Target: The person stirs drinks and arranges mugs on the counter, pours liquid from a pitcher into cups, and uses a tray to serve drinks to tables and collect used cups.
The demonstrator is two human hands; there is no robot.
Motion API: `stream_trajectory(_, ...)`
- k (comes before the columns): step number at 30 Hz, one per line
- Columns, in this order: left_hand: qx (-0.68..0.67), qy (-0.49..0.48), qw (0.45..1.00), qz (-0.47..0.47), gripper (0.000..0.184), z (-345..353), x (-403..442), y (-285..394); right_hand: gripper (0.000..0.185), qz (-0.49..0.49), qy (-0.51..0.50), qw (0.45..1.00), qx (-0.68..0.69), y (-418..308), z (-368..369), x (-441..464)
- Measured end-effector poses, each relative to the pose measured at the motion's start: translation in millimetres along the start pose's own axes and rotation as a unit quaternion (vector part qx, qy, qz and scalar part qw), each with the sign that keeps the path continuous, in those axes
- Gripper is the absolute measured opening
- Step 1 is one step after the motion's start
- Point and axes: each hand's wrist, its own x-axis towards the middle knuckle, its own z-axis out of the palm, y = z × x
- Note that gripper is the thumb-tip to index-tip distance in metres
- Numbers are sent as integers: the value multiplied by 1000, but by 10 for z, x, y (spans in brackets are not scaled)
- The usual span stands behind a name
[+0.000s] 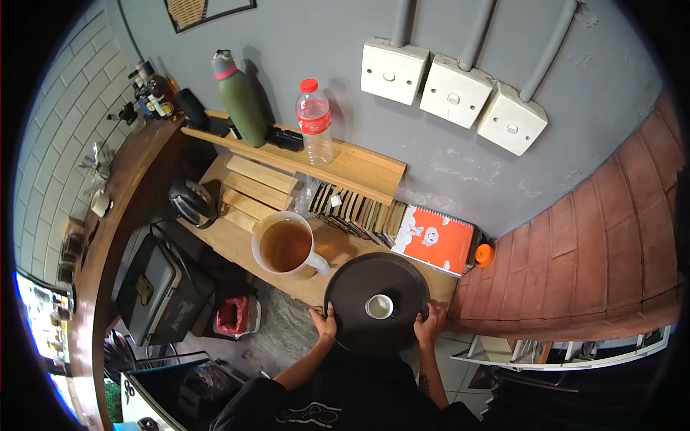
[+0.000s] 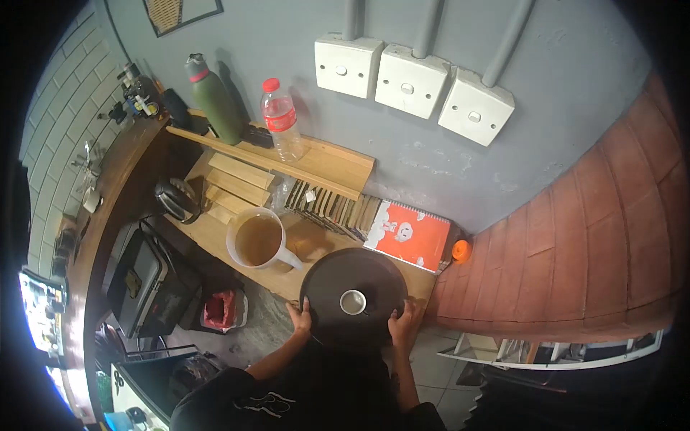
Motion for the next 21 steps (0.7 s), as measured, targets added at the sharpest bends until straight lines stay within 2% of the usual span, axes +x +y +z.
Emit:
stream_trajectory(1,31,31,999,31,41,61,-6,20,32,5,1,1000,-2,-136,-120,42)
stream_trajectory(3,84,69,991,74,47,125,41,-162,34,-109,-41,990,77,-299,-279,97)
stream_trajectory(4,83,61,992,72,47,183,30,-86,34,-104,-38,991,71,-272,-187,73)
stream_trajectory(5,102,73,991,55,48,210,-9,-21,34,-39,-180,954,238,-228,-49,15)
stream_trajectory(6,122,87,988,39,50,217,-38,7,34,29,-313,864,394,-249,-22,-19)
stream_trajectory(10,93,123,987,36,56,254,-41,9,24,-20,-294,884,362,-289,158,-132)
stream_trajectory(12,69,148,986,46,60,271,-23,33,16,30,-347,845,405,-232,322,-102)
stream_trajectory(14,86,114,988,-53,61,247,-55,63,19,16,-374,836,400,-193,322,-16)
stream_trajectory(17,109,120,986,-43,64,193,29,-139,22,41,-480,793,373,-221,228,178)
stream_trajectory(18,105,111,988,-31,65,189,19,-55,22,30,-488,788,373,-209,263,216)
stream_trajectory(19,136,95,983,-73,65,155,-16,23,22,18,-522,776,353,-197,298,257)
stream_trajectory(20,131,111,982,-75,65,102,-34,-23,23,5,-556,764,329,-186,313,299)
stream_trajectory(21,162,91,982,-11,65,46,-41,-66,23,-9,-566,758,324,-172,322,343)
